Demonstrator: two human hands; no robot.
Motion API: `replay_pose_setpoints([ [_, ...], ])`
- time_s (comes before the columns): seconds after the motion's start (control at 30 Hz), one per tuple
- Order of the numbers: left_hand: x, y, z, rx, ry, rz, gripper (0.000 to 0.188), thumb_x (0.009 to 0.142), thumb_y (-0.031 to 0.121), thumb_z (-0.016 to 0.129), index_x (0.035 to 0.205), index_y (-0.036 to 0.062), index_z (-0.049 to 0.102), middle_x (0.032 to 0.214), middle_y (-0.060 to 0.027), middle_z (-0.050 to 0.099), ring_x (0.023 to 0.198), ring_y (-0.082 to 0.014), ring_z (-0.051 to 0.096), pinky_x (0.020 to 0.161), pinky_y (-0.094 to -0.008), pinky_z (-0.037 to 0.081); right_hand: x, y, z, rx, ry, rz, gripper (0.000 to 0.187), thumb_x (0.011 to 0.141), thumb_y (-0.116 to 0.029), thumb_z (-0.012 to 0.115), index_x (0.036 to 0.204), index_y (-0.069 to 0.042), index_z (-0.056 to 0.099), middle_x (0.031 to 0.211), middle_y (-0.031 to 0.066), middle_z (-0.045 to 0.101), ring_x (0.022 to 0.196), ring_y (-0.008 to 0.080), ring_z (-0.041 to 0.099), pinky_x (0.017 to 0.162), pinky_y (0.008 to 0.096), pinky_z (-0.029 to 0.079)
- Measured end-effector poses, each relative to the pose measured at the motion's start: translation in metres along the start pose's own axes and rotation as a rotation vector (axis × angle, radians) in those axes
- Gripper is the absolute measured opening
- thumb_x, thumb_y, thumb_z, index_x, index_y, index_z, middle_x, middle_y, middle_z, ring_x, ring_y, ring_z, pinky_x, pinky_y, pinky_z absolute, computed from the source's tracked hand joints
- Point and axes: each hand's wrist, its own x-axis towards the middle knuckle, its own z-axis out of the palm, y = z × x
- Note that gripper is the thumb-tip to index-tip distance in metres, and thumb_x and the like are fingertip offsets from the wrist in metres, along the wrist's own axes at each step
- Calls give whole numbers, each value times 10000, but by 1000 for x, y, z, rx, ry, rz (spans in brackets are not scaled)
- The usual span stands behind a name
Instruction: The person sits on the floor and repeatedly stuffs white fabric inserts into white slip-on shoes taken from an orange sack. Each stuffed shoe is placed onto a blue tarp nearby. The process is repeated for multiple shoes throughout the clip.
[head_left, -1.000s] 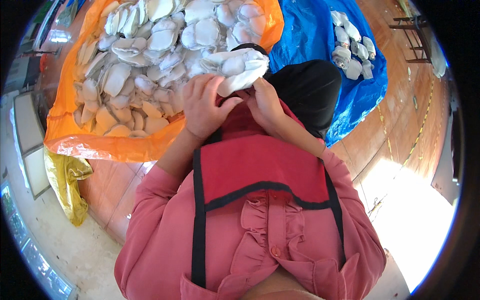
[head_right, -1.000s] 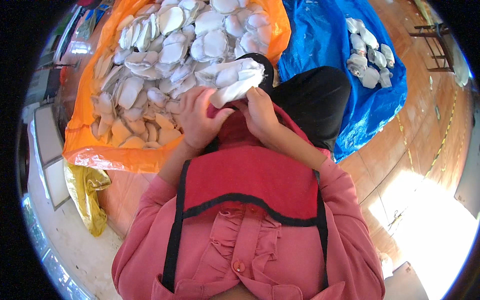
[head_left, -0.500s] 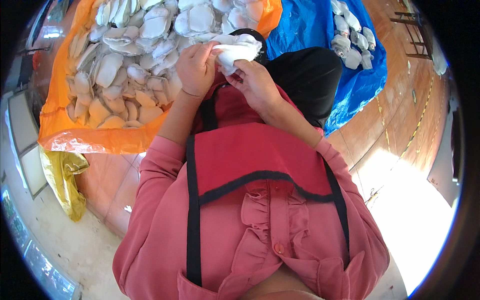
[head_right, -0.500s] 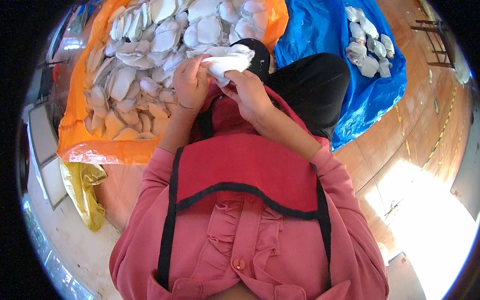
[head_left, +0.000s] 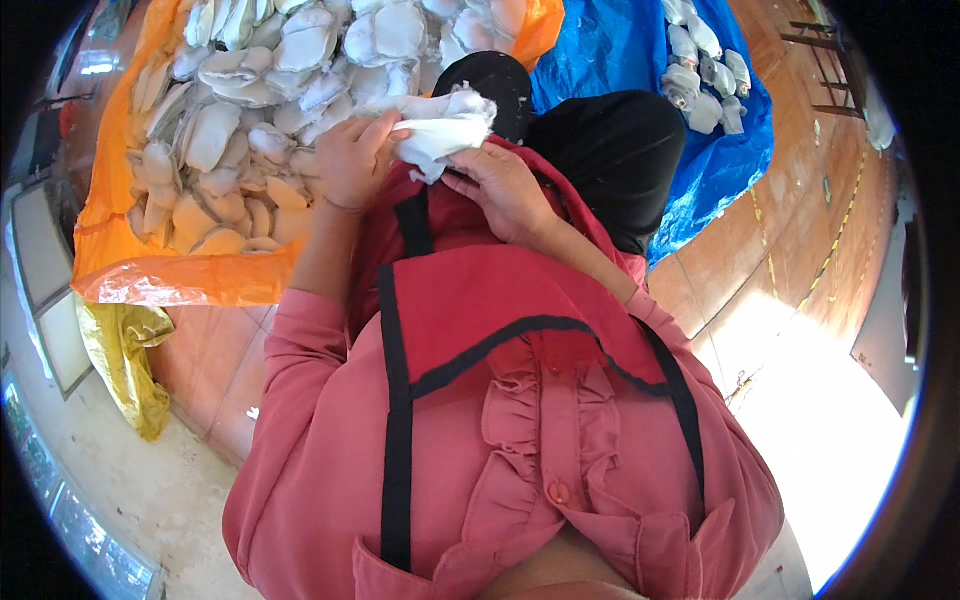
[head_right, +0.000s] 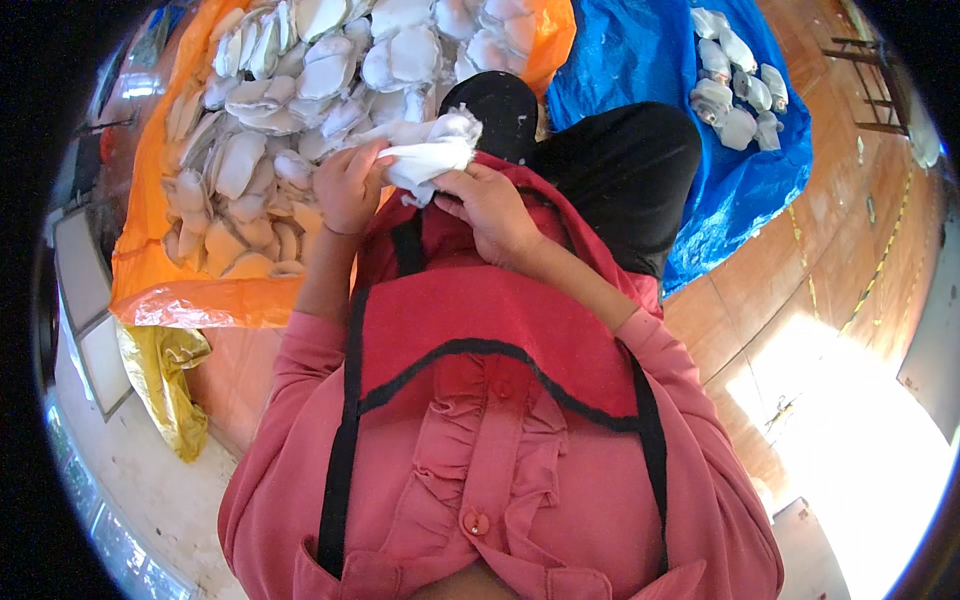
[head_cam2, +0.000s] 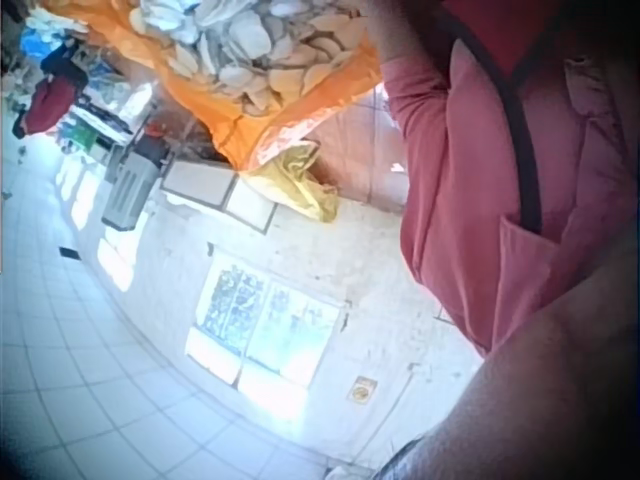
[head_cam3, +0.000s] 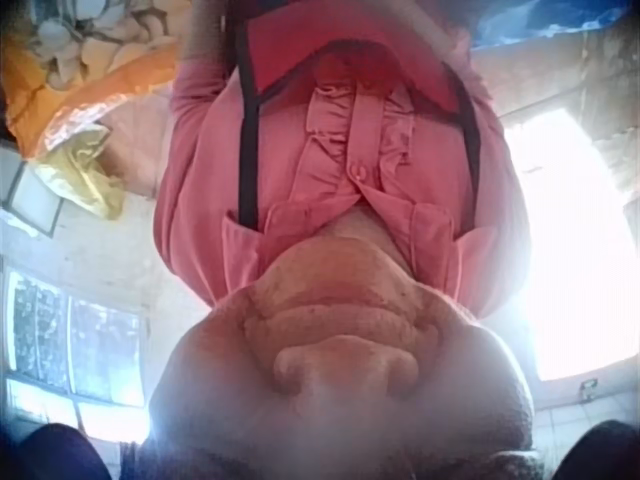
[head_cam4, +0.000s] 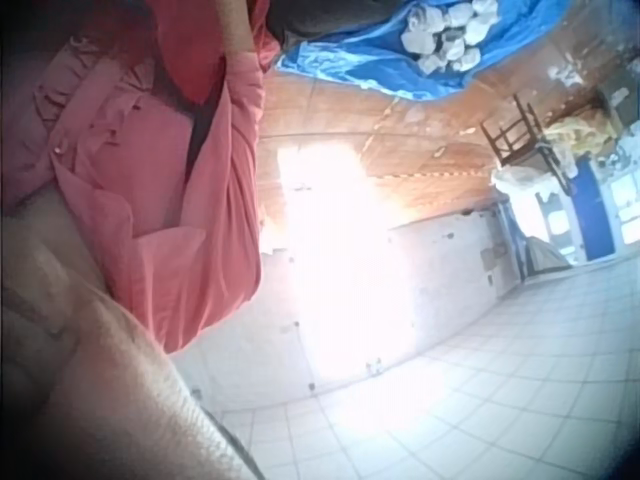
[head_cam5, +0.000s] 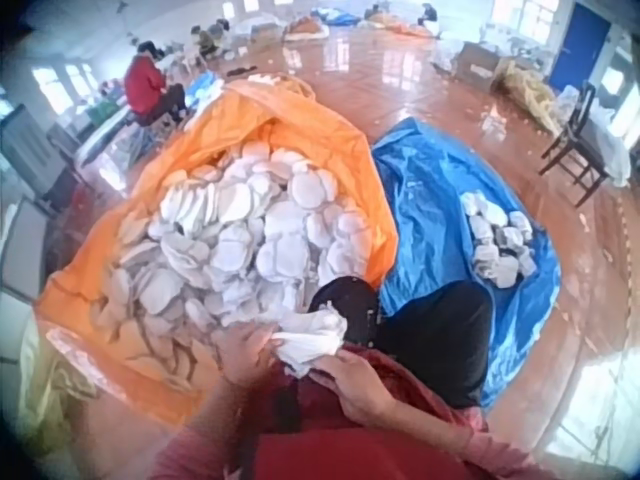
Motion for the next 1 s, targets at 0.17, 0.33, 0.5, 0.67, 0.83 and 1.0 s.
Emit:
replay_pose_setpoints([
  [0.17,-4,-4,-7,-1,-33,67,207,818,253,736,968,117,690,739,-72,678,631,-276,641,543,-388,484,1,-2,-7,-161,-10,39,282,958,-218,552,1174,-49,617,1140,40,640,1059,141,578,898,297,474],
  [0.33,-3,7,-8,-25,-27,93,223,816,272,740,958,108,684,744,-71,672,637,-284,637,545,-387,485,6,-8,-23,-441,-41,22,215,964,-232,498,1002,-54,613,857,1,602,763,107,556,673,269,471],
  [0.5,-6,28,-8,81,-101,-115,264,825,261,719,1024,93,674,969,-84,682,900,-274,634,767,-413,489,12,-8,-22,-356,29,-11,175,910,-208,521,930,-49,591,723,-3,546,608,110,500,552,289,431],
  [0.67,32,67,-40,68,-284,58,504,765,130,692,1259,111,596,1300,-71,593,1298,-258,463,1101,-491,304,33,-1,-21,-934,19,-564,233,881,-209,556,906,10,633,781,124,657,667,253,631,594,381,487],
  [0.83,25,82,-26,98,-313,169,587,750,188,718,1312,151,551,1309,-12,599,1339,-216,445,1161,-561,184,41,-9,-22,-1551,-78,-662,272,888,-235,575,959,2,687,918,197,708,878,346,685,711,410,526],
  [1.0,12,60,-2,152,-205,254,427,743,252,733,1149,167,629,1170,23,636,1239,-194,528,1119,-600,228,14,-2,-12,-831,-16,-438,270,879,-249,590,932,0,678,858,191,688,820,274,683,720,389,512],
])
